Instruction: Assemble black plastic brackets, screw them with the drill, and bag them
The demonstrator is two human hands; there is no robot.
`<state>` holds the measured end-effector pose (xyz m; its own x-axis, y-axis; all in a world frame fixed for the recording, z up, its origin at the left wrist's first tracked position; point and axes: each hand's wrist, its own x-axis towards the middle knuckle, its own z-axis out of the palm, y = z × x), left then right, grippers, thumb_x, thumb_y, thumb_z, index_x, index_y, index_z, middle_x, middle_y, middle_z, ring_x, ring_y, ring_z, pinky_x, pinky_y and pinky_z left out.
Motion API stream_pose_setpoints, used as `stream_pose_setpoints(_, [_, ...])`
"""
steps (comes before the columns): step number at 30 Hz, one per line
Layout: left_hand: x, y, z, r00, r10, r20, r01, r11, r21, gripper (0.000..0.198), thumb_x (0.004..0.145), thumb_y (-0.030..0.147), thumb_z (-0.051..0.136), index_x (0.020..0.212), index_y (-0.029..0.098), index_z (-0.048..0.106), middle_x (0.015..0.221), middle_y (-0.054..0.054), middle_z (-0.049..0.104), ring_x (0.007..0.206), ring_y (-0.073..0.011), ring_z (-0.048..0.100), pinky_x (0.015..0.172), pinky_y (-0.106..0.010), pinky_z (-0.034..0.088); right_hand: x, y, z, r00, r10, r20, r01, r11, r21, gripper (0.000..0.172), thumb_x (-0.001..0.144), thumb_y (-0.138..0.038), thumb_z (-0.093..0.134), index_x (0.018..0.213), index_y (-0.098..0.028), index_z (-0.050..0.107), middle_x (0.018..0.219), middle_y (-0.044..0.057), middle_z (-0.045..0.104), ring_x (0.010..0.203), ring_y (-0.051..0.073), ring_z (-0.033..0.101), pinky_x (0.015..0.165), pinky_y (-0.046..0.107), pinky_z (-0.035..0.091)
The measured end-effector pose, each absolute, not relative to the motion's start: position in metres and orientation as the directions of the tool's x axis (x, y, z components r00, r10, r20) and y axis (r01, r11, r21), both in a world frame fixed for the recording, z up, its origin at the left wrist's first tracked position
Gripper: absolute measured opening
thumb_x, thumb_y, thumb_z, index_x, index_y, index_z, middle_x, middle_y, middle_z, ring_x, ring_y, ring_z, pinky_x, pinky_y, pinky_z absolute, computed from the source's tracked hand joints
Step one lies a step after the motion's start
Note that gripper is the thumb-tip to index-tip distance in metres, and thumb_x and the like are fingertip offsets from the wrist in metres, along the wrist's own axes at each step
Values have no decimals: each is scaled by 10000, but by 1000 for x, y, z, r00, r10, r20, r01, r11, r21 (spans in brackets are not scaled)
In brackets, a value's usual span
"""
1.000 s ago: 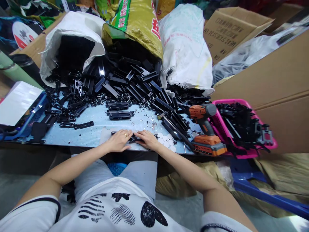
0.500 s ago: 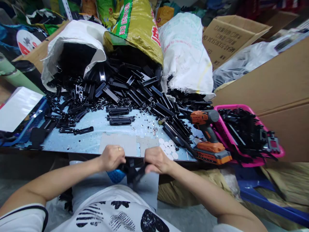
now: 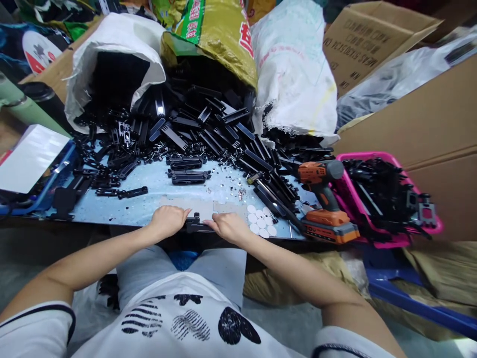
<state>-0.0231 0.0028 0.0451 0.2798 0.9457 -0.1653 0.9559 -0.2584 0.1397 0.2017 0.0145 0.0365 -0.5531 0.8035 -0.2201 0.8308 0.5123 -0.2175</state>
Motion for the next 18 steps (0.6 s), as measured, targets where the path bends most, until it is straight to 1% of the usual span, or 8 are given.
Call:
stream_pose_setpoints(1, [-22, 6, 43, 260, 948, -182, 964, -246, 97, 598, 955, 439, 259, 777, 89, 710, 763, -166, 697, 699, -263, 669, 616, -322, 470, 197, 15, 42, -528, 816, -235, 849, 513, -125, 628, 898, -656, 221, 855, -141, 577, 717, 109, 620, 660, 206, 592, 602, 273, 358])
stream_pose_setpoints(2, [-19, 8, 42, 255, 949, -186, 966, -244, 81, 604, 958, 434, 248, 795, 85, 713, 772, -171, 699, 706, -268, 673, 621, -328, 476, 191, 15, 47, -540, 814, -214, 840, 539, -69, 634, 869, -688, 272, 935, -132, 571, 777, 121, 627, 716, 224, 598, 622, 279, 363])
stream_pose_setpoints(4, [-15, 9, 42, 263, 950, -168, 964, -252, 83, 613, 964, 427, 229, 816, 84, 715, 787, -172, 702, 708, -263, 677, 627, -327, 482, 181, 16, 54, -631, 766, -118, 773, 634, -16, 659, 824, -719, 357, 1035, -121, 535, 900, 139, 613, 839, 252, 581, 683, 301, 373])
stream_pose_setpoints(7, [-12, 8, 42, 285, 951, -120, 956, -274, 106, 618, 965, 432, 225, 799, 94, 715, 782, -163, 706, 693, -243, 677, 623, -308, 480, 172, 21, 58, -754, 656, -45, 655, 755, 35, 545, 842, -628, 455, 988, -108, 527, 935, 141, 578, 880, 255, 533, 729, 335, 360])
stream_pose_setpoints(10, [-13, 6, 40, 318, 945, -75, 942, -306, 139, 625, 963, 442, 230, 754, 101, 710, 756, -153, 706, 677, -236, 675, 611, -297, 470, 171, 28, 57, -838, 544, -35, 544, 839, 15, 443, 847, -542, 516, 929, -108, 535, 892, 120, 563, 837, 236, 510, 715, 332, 338])
stream_pose_setpoints(13, [-16, 7, 35, 332, 943, -16, 929, -324, 176, 626, 963, 449, 232, 717, 112, 699, 732, -142, 702, 653, -224, 664, 596, -290, 456, 175, 32, 57, -874, 486, 14, 486, 874, -17, 466, 864, -568, 467, 913, -111, 545, 871, 112, 565, 812, 222, 505, 704, 324, 322])
stream_pose_setpoints(16, [-22, 11, 31, 334, 939, 85, 916, -345, 203, 610, 966, 445, 235, 690, 127, 677, 705, -117, 692, 632, -186, 642, 587, -262, 437, 188, 33, 62, -852, 518, 79, 516, 855, -47, 574, 865, -658, 365, 903, -121, 561, 828, 103, 578, 766, 202, 516, 678, 304, 310])
stream_pose_setpoints(18, [-27, 11, 33, 394, 903, 170, 881, -424, 209, 591, 966, 446, 242, 679, 132, 653, 680, -102, 674, 620, -166, 622, 570, -246, 420, 204, 32, 66, -812, 572, 116, 569, 820, -64, 627, 851, -705, 310, 803, -137, 569, 719, 80, 571, 681, 181, 513, 628, 284, 290])
